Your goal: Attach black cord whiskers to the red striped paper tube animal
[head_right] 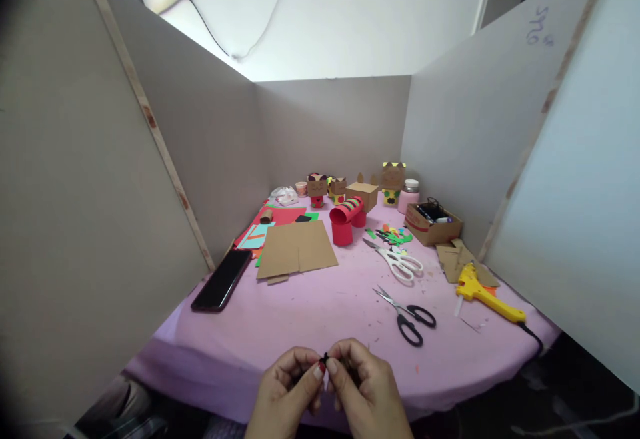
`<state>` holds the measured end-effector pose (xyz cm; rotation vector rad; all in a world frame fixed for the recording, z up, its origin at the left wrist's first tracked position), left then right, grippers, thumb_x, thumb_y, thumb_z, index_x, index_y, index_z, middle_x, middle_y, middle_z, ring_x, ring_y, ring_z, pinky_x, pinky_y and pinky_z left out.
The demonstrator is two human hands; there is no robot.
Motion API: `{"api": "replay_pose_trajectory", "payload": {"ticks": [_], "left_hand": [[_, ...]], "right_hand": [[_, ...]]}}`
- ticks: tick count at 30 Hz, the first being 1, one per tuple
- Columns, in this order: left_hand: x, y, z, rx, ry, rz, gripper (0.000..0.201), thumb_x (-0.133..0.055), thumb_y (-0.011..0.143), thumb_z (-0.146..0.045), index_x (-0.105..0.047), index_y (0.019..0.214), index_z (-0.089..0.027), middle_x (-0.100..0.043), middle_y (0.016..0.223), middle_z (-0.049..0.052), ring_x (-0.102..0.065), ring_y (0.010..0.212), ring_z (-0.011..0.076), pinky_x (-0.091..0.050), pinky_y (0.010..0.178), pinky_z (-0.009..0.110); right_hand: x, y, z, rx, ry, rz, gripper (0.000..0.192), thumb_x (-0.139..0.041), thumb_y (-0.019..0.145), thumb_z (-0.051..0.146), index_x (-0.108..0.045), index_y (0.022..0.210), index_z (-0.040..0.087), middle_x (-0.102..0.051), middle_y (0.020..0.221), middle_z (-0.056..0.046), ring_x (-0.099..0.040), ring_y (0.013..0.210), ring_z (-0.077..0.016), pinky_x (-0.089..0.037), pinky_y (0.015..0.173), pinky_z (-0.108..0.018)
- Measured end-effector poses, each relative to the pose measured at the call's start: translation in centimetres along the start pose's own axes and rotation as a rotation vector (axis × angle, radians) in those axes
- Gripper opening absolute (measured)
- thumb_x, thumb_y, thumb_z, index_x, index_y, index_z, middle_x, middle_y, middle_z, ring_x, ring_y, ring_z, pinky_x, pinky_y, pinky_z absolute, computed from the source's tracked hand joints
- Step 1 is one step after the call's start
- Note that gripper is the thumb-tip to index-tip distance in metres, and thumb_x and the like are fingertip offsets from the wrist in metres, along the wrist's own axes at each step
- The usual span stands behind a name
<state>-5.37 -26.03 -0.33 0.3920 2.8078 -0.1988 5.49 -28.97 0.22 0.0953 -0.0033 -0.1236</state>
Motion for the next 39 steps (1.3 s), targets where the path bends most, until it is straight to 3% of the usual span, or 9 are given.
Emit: {"api": "replay_pose_trajectory", "payload": {"ticks": [10,14,22,32,39], "left_hand": [[-0.1,0.0,-0.1,-0.026,-0.032,0.069,0.04,-0.075,0.058,-0.037,-0.067,0.089,-0.014,-0.058,0.053,-0.004,-0.049,0.042,0.0076,-0.035,0.044,0.021],[-0.3,0.0,-0.2,-0.005,-0.008,0.127,0.037,-0.075,0.058,-0.037,-0.067,0.085,-0.013,-0.059,0.052,-0.003,-0.048,0.043,0.0073,-0.034,0.045,0.021],[0.1,0.2,-0.1,-0.013,0.069,0.11,0.028,-0.073,0.06,-0.038,-0.06,0.066,-0.014,-0.059,0.052,-0.001,-0.048,0.046,0.0083,-0.036,0.046,0.021],[-0.1,0.0,-0.3,-0.13,0.015,0.113,0.024,-0.07,0.066,-0.036,-0.056,0.064,-0.016,-0.057,0.063,-0.001,-0.053,0.055,0.0106,-0.041,0.053,0.023],[0.0,0.2,0.0,-0.086,0.03,0.087,0.022,-0.07,0.066,-0.034,-0.059,0.069,-0.015,-0.06,0.058,-0.001,-0.054,0.054,0.0109,-0.041,0.054,0.023]], "right_hand": [[-0.5,0.3,0.1,-0.017,0.149,0.116,0.028,-0.055,0.081,0.046,-0.053,0.078,0.018,-0.053,0.057,0.004,-0.051,0.05,-0.0097,-0.038,0.047,-0.021],[-0.6,0.3,0.3,-0.031,0.168,0.149,0.03,-0.057,0.079,0.047,-0.054,0.076,0.017,-0.052,0.056,0.004,-0.052,0.05,-0.0101,-0.037,0.045,-0.02],[-0.3,0.1,0.0,-0.056,0.121,0.108,0.033,-0.055,0.079,0.05,-0.05,0.076,0.017,-0.051,0.054,0.006,-0.044,0.045,-0.0071,-0.035,0.045,-0.021],[-0.5,0.2,-0.6,-0.074,0.199,0.056,0.033,-0.056,0.078,0.051,-0.049,0.077,0.018,-0.051,0.054,0.006,-0.044,0.045,-0.0069,-0.035,0.043,-0.018],[-0.5,0.2,-0.7,-0.058,0.215,0.046,0.031,-0.058,0.077,0.048,-0.051,0.076,0.018,-0.052,0.055,0.005,-0.047,0.048,-0.008,-0.036,0.042,-0.018]]}}
Point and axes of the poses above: each hand's wrist, its own y-axis towards the middle knuckle, its own x-axis out of the back of the hand, z = x × y, the point moved 6 cm from there along y, towards the middle knuckle
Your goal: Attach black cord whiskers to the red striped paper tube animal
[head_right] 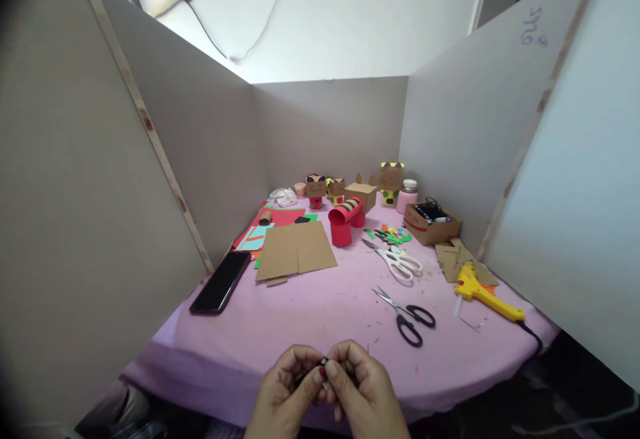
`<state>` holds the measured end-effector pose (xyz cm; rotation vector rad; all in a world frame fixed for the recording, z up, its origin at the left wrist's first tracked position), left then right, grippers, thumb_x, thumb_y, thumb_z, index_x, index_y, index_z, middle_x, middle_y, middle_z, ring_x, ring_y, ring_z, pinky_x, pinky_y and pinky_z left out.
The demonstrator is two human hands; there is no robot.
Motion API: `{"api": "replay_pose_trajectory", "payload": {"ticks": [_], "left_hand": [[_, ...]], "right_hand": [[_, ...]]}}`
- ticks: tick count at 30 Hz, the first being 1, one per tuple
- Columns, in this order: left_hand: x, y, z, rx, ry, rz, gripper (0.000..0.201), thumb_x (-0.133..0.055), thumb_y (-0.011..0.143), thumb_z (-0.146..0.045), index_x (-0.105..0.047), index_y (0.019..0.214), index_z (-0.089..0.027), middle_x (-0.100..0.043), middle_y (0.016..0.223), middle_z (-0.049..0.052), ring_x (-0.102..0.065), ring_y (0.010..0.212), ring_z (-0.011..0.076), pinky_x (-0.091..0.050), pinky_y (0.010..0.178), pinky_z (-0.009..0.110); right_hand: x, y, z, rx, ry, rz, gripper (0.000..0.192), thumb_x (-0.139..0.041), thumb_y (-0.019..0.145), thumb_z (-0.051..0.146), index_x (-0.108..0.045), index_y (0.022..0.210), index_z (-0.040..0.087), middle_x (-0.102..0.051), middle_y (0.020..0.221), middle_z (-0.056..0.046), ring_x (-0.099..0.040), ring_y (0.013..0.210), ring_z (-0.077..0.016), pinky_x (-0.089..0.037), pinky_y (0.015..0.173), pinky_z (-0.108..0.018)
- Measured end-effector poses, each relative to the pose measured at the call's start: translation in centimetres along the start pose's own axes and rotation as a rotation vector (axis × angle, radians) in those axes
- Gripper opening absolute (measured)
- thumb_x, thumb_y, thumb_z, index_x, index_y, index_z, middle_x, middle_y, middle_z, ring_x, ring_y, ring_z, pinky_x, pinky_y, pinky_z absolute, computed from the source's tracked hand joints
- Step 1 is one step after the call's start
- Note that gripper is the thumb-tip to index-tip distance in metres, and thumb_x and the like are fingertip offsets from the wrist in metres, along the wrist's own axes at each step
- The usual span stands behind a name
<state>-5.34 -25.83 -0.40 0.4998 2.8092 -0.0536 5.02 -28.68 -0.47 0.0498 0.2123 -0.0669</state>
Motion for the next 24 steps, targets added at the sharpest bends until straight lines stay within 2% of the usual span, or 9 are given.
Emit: {"api": "replay_pose_trajectory", "payload": {"ticks": [5,10,14,17,24], "left_hand": [[0.1,0.1,0.0,0.051,0.002,-0.027,0.026,-0.072,0.063,-0.036,-0.062,0.065,-0.013,-0.057,0.05,-0.004,-0.05,0.049,0.0078,-0.038,0.05,0.019],[0.3,0.2,0.0,0.121,-0.033,-0.054,0.031,-0.075,0.057,-0.039,-0.061,0.065,-0.013,-0.056,0.05,-0.005,-0.048,0.045,0.0056,-0.036,0.046,0.018],[0.3,0.1,0.1,0.132,-0.046,-0.055,0.033,-0.076,0.055,-0.041,-0.061,0.065,-0.013,-0.056,0.049,-0.005,-0.049,0.045,0.0055,-0.037,0.047,0.017],[0.3,0.1,0.3,0.131,-0.055,-0.057,0.033,-0.077,0.054,-0.04,-0.062,0.065,-0.013,-0.057,0.052,-0.005,-0.05,0.045,0.0056,-0.038,0.047,0.018],[0.6,0.3,0.6,0.099,-0.02,-0.027,0.029,-0.076,0.058,-0.037,-0.063,0.069,-0.014,-0.06,0.057,-0.004,-0.052,0.049,0.0067,-0.04,0.05,0.019]], "right_hand": [[0.8,-0.4,0.4,0.073,-0.231,-0.084,0.026,-0.056,0.08,0.042,-0.059,0.075,0.017,-0.056,0.056,0.002,-0.049,0.049,-0.0107,-0.038,0.046,-0.021],[0.9,-1.3,2.1,0.396,-0.542,-0.207,0.016,-0.054,0.081,0.031,-0.063,0.072,0.021,-0.064,0.063,0.0,-0.058,0.057,-0.0144,-0.043,0.055,-0.022],[0.4,-1.8,2.8,0.572,-0.677,-0.185,0.014,-0.049,0.084,0.023,-0.063,0.08,0.024,-0.068,0.068,0.0,-0.062,0.061,-0.0134,-0.044,0.059,-0.02],[0.4,-1.8,2.9,0.573,-0.753,-0.182,0.013,-0.049,0.084,0.023,-0.062,0.081,0.023,-0.067,0.066,0.001,-0.062,0.058,-0.0122,-0.043,0.057,-0.02],[0.2,-1.5,3.1,0.461,-0.823,-0.161,0.017,-0.045,0.085,0.028,-0.059,0.078,0.02,-0.062,0.058,0.001,-0.059,0.05,-0.0123,-0.042,0.051,-0.02]]}}
Point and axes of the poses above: each hand's wrist, its own y-axis towards the middle knuckle, its own x-axis out of the back of the hand, z = x × y, the point moved 6 cm from there along y, towards the middle knuckle
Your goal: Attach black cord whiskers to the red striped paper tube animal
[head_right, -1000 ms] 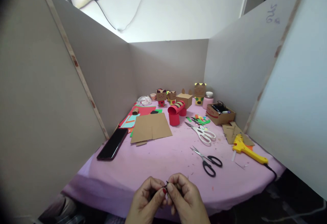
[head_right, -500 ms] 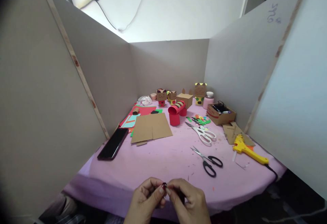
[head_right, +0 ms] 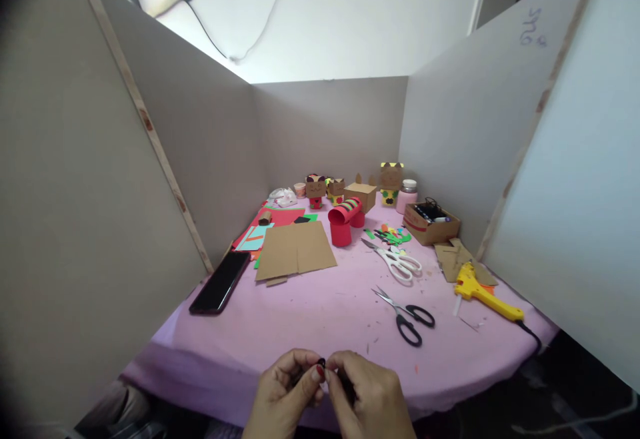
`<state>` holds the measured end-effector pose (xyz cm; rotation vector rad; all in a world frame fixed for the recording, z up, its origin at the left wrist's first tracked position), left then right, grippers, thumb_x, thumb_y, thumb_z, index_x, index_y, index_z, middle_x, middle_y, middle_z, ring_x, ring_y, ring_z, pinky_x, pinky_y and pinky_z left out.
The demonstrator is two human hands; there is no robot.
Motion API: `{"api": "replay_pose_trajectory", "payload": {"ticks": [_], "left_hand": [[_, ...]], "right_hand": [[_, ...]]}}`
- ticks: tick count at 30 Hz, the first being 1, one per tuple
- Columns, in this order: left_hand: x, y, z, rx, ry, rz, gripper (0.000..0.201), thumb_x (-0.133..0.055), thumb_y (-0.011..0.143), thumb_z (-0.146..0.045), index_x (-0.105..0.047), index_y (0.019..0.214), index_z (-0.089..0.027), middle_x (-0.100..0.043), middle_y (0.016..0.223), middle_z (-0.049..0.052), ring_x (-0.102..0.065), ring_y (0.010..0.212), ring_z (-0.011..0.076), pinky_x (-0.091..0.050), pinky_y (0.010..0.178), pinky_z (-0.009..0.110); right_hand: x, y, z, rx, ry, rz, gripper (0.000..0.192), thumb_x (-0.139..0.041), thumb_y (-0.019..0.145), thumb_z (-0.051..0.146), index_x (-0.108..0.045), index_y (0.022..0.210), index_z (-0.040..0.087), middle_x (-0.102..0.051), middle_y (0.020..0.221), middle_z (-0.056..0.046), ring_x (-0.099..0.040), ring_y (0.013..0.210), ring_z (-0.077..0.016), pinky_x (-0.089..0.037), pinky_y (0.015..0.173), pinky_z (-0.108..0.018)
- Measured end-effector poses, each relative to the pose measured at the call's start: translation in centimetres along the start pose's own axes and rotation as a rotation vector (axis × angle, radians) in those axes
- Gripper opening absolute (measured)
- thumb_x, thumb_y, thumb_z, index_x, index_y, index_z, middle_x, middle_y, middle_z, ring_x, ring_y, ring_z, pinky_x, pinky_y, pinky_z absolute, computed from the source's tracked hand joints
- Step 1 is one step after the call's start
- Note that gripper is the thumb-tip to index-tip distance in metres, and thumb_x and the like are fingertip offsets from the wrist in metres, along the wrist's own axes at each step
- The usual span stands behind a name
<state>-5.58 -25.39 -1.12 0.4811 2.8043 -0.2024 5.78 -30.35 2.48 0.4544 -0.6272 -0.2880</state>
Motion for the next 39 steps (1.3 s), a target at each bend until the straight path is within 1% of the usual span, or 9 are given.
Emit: {"api": "replay_pose_trajectory", "payload": {"ticks": [3,6,16,20,25,28,33,36,39], "left_hand": [[0.0,-0.1,-0.1,-0.029,0.038,0.014,0.026,-0.074,0.061,-0.036,-0.063,0.071,-0.014,-0.061,0.059,-0.003,-0.053,0.052,0.0074,-0.04,0.052,0.02],[0.1,-0.3,-0.2,-0.058,0.055,-0.021,0.024,-0.073,0.063,-0.035,-0.064,0.07,-0.014,-0.061,0.06,-0.003,-0.052,0.052,0.0073,-0.04,0.052,0.02],[-0.2,-0.3,-0.6,-0.072,0.048,-0.022,0.027,-0.07,0.065,-0.039,-0.061,0.068,-0.013,-0.057,0.055,-0.004,-0.05,0.05,0.0077,-0.038,0.051,0.02],[-0.4,-0.5,-0.9,-0.066,0.03,-0.008,0.026,-0.07,0.066,-0.038,-0.061,0.068,-0.014,-0.056,0.056,-0.004,-0.05,0.05,0.0074,-0.038,0.051,0.02],[-0.6,-0.7,-1.2,-0.073,0.033,-0.003,0.026,-0.07,0.065,-0.039,-0.062,0.069,-0.014,-0.057,0.059,-0.003,-0.05,0.051,0.0075,-0.039,0.052,0.02],[-0.6,-0.7,-1.2,-0.084,0.038,-0.019,0.026,-0.07,0.064,-0.038,-0.061,0.07,-0.014,-0.057,0.058,-0.003,-0.049,0.05,0.0074,-0.038,0.051,0.02],[-0.5,-0.8,-1.3,-0.125,0.047,-0.05,0.022,-0.07,0.065,-0.035,-0.06,0.07,-0.015,-0.057,0.06,-0.003,-0.05,0.05,0.008,-0.039,0.051,0.02],[-0.4,-1.0,-1.3,-0.154,0.079,-0.052,0.02,-0.068,0.067,-0.035,-0.06,0.07,-0.017,-0.057,0.06,-0.002,-0.05,0.053,0.0098,-0.04,0.053,0.021],[-0.2,-1.5,-1.6,-0.234,0.211,-0.074,0.015,-0.063,0.071,-0.033,-0.06,0.07,-0.018,-0.055,0.057,-0.002,-0.05,0.054,0.0111,-0.039,0.053,0.021]], "right_hand": [[-0.1,0.1,0.0,-0.026,-0.023,0.019,0.019,-0.045,0.085,0.029,-0.059,0.077,0.02,-0.061,0.057,0.001,-0.058,0.049,-0.0124,-0.042,0.05,-0.02],[-0.1,0.2,0.0,-0.03,-0.036,0.017,0.018,-0.045,0.085,0.03,-0.059,0.078,0.02,-0.062,0.057,0.001,-0.059,0.05,-0.0129,-0.042,0.05,-0.021],[0.1,0.2,0.7,0.062,0.003,0.002,0.019,-0.043,0.087,0.026,-0.06,0.081,0.022,-0.067,0.066,-0.001,-0.063,0.058,-0.0137,-0.044,0.057,-0.021],[0.5,0.4,0.4,-0.04,0.068,0.014,0.018,-0.045,0.086,0.03,-0.061,0.083,0.022,-0.068,0.068,0.0,-0.063,0.059,-0.0139,-0.045,0.057,-0.02],[0.3,0.7,0.3,-0.153,0.152,0.142,0.021,-0.047,0.084,0.034,-0.064,0.082,0.022,-0.069,0.068,0.0,-0.063,0.063,-0.0141,-0.046,0.056,-0.018],[0.3,0.7,0.2,-0.186,0.168,0.107,0.022,-0.048,0.083,0.035,-0.063,0.073,0.022,-0.067,0.064,0.001,-0.061,0.058,-0.0133,-0.044,0.055,-0.018],[0.1,0.5,0.4,-0.186,0.231,0.081,0.024,-0.049,0.082,0.036,-0.064,0.071,0.022,-0.065,0.062,0.001,-0.059,0.058,-0.0136,-0.043,0.054,-0.019],[0.1,0.5,0.4,-0.212,0.268,0.091,0.027,-0.048,0.083,0.04,-0.062,0.069,0.021,-0.062,0.06,0.001,-0.056,0.057,-0.0139,-0.041,0.053,-0.021],[0.0,0.5,0.2,-0.268,0.333,0.154,0.034,-0.044,0.085,0.045,-0.056,0.066,0.019,-0.052,0.054,0.002,-0.049,0.052,-0.0129,-0.038,0.051,-0.022]]}}
Point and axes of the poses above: each hand's wrist, its own y-axis towards the middle knuckle, its own x-axis out of the back of the hand, z = x × y, the point moved 6 cm from there along y, towards the middle knuckle
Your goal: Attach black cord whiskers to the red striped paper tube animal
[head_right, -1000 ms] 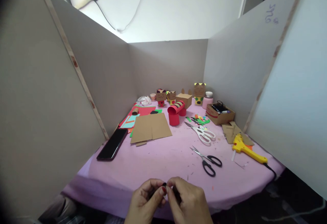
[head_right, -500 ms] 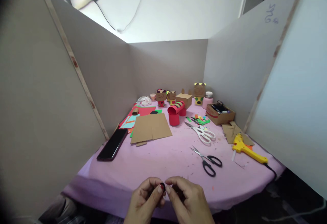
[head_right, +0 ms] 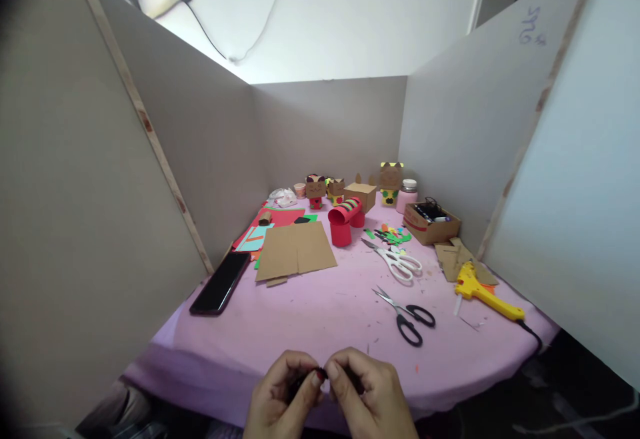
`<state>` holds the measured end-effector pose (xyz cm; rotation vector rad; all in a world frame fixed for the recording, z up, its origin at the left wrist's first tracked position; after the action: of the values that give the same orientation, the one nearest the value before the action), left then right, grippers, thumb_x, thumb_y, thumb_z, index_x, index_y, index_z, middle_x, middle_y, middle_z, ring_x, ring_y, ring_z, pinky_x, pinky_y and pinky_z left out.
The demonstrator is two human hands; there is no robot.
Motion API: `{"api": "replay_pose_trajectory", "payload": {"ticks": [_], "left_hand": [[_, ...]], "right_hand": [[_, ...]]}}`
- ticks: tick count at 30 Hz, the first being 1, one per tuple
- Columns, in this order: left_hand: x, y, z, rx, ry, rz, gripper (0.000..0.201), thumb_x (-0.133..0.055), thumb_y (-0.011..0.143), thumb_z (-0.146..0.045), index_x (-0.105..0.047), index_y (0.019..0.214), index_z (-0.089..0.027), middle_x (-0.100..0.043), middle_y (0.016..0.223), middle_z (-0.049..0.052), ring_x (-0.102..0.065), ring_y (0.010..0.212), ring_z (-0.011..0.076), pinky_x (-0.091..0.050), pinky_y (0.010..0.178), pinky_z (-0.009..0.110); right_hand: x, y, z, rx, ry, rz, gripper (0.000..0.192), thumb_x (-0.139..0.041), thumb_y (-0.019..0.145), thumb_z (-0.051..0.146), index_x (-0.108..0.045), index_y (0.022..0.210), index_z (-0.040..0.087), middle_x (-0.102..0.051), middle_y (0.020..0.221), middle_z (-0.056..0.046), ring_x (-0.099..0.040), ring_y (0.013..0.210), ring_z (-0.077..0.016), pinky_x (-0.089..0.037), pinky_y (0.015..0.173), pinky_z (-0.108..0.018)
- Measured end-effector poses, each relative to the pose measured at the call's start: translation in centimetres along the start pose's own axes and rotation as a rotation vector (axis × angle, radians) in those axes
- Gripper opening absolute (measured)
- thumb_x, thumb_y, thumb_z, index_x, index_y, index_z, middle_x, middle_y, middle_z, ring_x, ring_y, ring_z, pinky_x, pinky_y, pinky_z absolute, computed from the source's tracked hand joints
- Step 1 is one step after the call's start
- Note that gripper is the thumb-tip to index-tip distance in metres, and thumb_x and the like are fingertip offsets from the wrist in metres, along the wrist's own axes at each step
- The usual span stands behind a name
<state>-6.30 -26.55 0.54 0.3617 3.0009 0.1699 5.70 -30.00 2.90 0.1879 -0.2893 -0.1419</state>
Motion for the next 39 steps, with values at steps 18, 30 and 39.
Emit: {"api": "replay_pose_trajectory", "payload": {"ticks": [18,30,39], "left_hand": [[0.1,-0.2,-1.0,-0.202,0.24,0.045,0.008,-0.058,0.074,-0.024,-0.063,0.068,-0.021,-0.057,0.056,-0.001,-0.046,0.051,0.0111,-0.039,0.056,0.022],[0.2,-0.4,-0.5,-0.178,0.193,0.047,0.008,-0.059,0.075,-0.027,-0.062,0.07,-0.021,-0.056,0.058,-0.001,-0.047,0.053,0.0113,-0.036,0.053,0.021],[0.1,-0.3,-0.5,-0.149,0.18,0.05,0.009,-0.059,0.074,-0.027,-0.063,0.07,-0.02,-0.056,0.056,-0.001,-0.048,0.053,0.0117,-0.037,0.052,0.021]], "right_hand": [[-0.9,0.7,-2.6,-0.281,0.55,0.121,0.035,-0.065,0.071,0.048,-0.052,0.066,0.016,-0.053,0.045,0.006,-0.041,0.034,-0.0033,-0.027,0.037,-0.015],[-1.4,0.6,-2.9,-0.301,0.617,0.146,0.036,-0.066,0.071,0.049,-0.054,0.066,0.015,-0.055,0.045,0.006,-0.042,0.031,-0.0018,-0.026,0.034,-0.013],[-1.2,0.6,-3.1,-0.322,0.629,0.103,0.037,-0.071,0.065,0.048,-0.051,0.065,0.016,-0.05,0.041,0.008,-0.035,0.03,-0.0011,-0.022,0.032,-0.013]]}}
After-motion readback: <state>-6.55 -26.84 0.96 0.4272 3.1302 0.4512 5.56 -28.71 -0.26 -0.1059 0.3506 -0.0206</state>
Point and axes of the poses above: each hand's wrist, its own y-axis towards the middle knuckle, its own x-axis out of the back of the hand, z = x × y, the point moved 6 cm from there along y, towards the middle knuckle
